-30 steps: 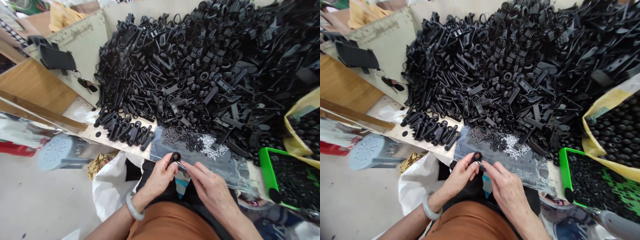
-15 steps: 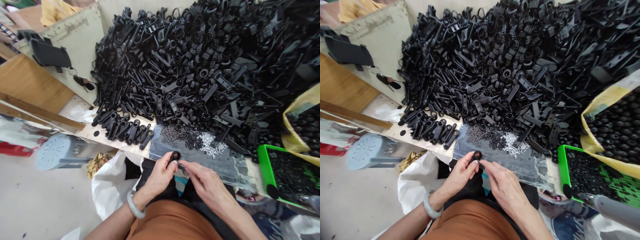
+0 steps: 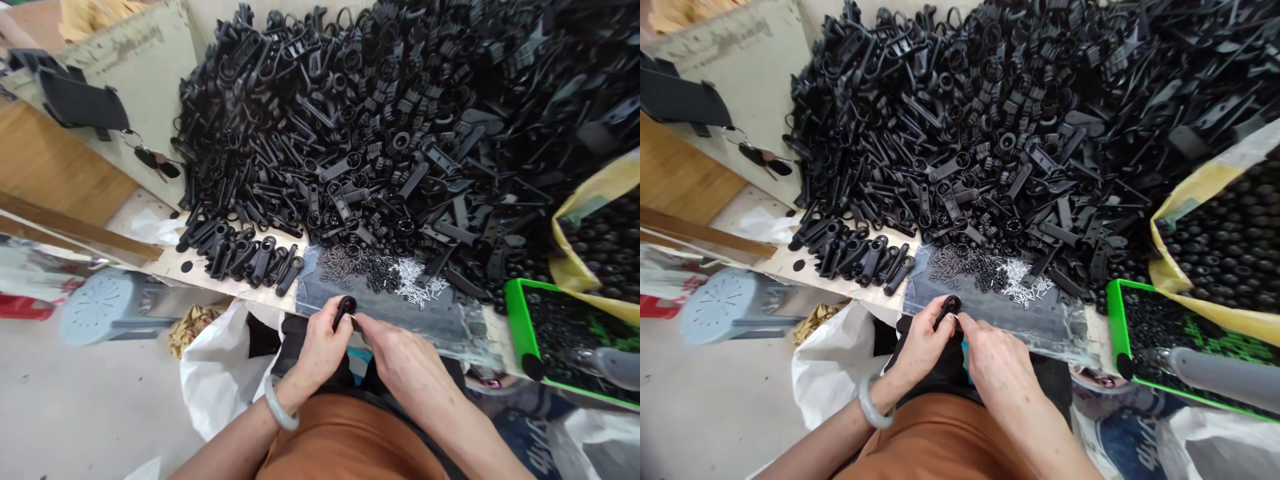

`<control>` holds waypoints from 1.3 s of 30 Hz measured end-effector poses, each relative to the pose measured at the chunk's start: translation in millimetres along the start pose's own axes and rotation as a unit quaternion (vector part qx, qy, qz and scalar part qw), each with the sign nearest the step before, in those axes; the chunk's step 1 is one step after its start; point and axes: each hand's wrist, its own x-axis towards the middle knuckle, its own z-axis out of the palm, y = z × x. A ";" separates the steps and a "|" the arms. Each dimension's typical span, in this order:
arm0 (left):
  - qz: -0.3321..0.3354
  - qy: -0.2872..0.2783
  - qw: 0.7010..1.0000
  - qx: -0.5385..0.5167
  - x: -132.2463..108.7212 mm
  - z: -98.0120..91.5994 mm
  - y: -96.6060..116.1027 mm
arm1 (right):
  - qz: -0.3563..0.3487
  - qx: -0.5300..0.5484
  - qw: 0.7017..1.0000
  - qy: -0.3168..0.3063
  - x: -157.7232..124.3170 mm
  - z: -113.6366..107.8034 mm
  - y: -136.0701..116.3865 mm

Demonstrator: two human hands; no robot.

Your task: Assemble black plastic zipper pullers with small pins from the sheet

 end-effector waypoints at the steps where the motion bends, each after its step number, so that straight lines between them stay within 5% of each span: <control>1: 0.007 0.003 1.000 0.000 0.4 0.6 -1.1 | 0.012 -0.023 1.000 -0.004 0.4 -2.7 -3.7; 8: 0.042 0.043 0.998 0.024 -1.4 -0.8 -3.4 | -0.038 0.015 0.999 0.022 -19.2 -18.0 7.0; 13: -0.016 0.099 0.991 -0.092 1.8 -20.9 8.8 | -0.026 0.231 0.959 0.159 -40.6 -12.7 49.3; 19: -0.149 0.059 0.939 -0.303 7.3 -26.6 30.7 | 0.020 0.314 0.880 0.356 2.3 -28.1 86.3; 23: -0.160 0.056 0.917 -0.362 0.4 -20.7 37.4 | 0.018 0.256 0.869 0.422 38.7 -49.1 92.5; 26: -0.169 0.029 0.906 -0.387 -3.8 -19.9 41.6 | -0.024 0.237 0.874 0.423 59.3 -58.2 87.7; 32: -0.176 0.015 0.894 -0.412 -1.5 -22.5 42.1 | -0.151 0.194 0.914 0.322 87.0 -56.8 57.5; 39: -0.197 0.022 0.889 -0.412 -3.6 -25.2 34.5 | -0.156 0.144 0.923 0.322 103.7 -58.5 24.8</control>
